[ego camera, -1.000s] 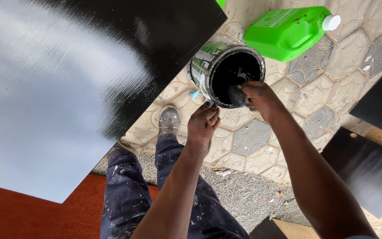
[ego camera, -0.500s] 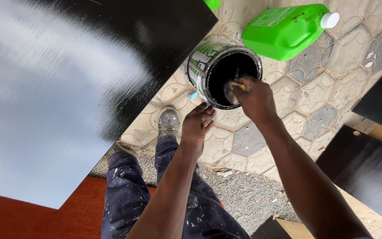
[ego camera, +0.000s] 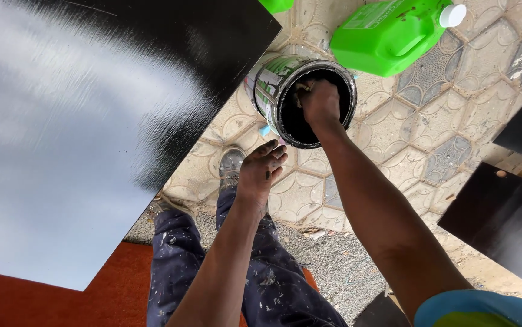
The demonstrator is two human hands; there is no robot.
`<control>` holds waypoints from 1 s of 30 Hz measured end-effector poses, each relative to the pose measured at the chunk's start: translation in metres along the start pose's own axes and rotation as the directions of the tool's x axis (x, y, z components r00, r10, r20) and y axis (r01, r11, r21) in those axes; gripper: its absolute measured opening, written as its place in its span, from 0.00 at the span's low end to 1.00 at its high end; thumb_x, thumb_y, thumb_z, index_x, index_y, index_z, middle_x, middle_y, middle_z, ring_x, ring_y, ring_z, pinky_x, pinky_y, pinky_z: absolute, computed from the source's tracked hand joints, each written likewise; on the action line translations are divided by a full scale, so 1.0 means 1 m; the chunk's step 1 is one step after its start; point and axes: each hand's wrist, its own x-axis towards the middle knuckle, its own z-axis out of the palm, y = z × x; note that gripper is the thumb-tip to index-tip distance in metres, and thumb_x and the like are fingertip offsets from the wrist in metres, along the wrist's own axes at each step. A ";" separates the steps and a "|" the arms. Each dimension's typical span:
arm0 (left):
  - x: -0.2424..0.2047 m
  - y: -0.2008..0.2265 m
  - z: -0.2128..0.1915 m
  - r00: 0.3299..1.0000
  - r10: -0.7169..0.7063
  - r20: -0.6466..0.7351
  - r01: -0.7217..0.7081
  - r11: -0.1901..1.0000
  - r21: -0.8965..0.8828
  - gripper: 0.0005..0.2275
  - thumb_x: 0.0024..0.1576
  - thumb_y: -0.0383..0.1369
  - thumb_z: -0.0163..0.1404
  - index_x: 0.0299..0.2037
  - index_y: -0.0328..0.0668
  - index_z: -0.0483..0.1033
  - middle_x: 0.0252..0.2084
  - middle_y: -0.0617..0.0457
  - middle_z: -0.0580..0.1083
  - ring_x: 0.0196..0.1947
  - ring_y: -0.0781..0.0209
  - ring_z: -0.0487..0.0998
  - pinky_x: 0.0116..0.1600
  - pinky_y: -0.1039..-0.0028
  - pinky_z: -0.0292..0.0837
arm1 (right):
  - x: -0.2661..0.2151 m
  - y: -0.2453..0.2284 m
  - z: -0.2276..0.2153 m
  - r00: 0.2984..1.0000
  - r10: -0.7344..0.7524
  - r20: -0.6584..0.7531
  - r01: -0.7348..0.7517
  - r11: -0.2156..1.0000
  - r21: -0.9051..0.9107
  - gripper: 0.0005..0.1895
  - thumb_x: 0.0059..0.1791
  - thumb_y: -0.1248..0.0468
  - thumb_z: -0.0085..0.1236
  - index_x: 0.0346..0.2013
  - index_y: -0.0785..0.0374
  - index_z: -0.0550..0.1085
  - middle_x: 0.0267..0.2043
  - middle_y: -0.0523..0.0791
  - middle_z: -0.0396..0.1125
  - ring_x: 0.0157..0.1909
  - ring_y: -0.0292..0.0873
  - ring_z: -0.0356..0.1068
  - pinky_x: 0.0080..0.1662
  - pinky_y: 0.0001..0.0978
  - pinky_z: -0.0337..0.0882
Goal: The person paints a rectangular wooden board black using a cloth. They repeatedly dip the cloth into a paint can and apply the paint to the board's surface, covering it evenly.
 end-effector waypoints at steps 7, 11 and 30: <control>-0.006 0.005 0.008 0.998 0.056 -0.007 -0.056 0.998 0.020 0.33 0.49 0.26 0.47 0.70 0.38 0.65 0.62 0.40 0.74 0.66 0.44 0.73 0.68 0.52 0.61 | 0.002 -0.001 -0.003 0.998 0.021 0.051 -0.021 1.000 -0.003 0.09 0.49 0.68 0.54 0.36 0.66 0.82 0.25 0.52 0.74 0.30 0.53 0.77 0.29 0.42 0.76; 0.007 -0.004 0.007 0.997 0.076 0.001 -0.076 0.997 0.034 0.33 0.49 0.25 0.47 0.71 0.39 0.64 0.62 0.42 0.73 0.67 0.46 0.71 0.68 0.53 0.61 | -0.008 -0.020 -0.030 0.967 -0.210 0.145 0.216 0.976 -0.026 0.11 0.53 0.70 0.51 0.31 0.74 0.76 0.25 0.60 0.69 0.25 0.52 0.73 0.23 0.26 0.65; 0.006 -0.012 0.013 0.958 0.285 -0.032 -0.286 0.956 -0.062 0.33 0.49 0.20 0.42 0.72 0.32 0.62 0.63 0.36 0.69 0.69 0.44 0.65 0.68 0.58 0.61 | -0.011 0.014 -0.025 0.749 0.193 0.634 -0.638 0.468 0.612 0.10 0.46 0.58 0.62 0.27 0.61 0.77 0.18 0.47 0.67 0.14 0.41 0.63 0.16 0.21 0.53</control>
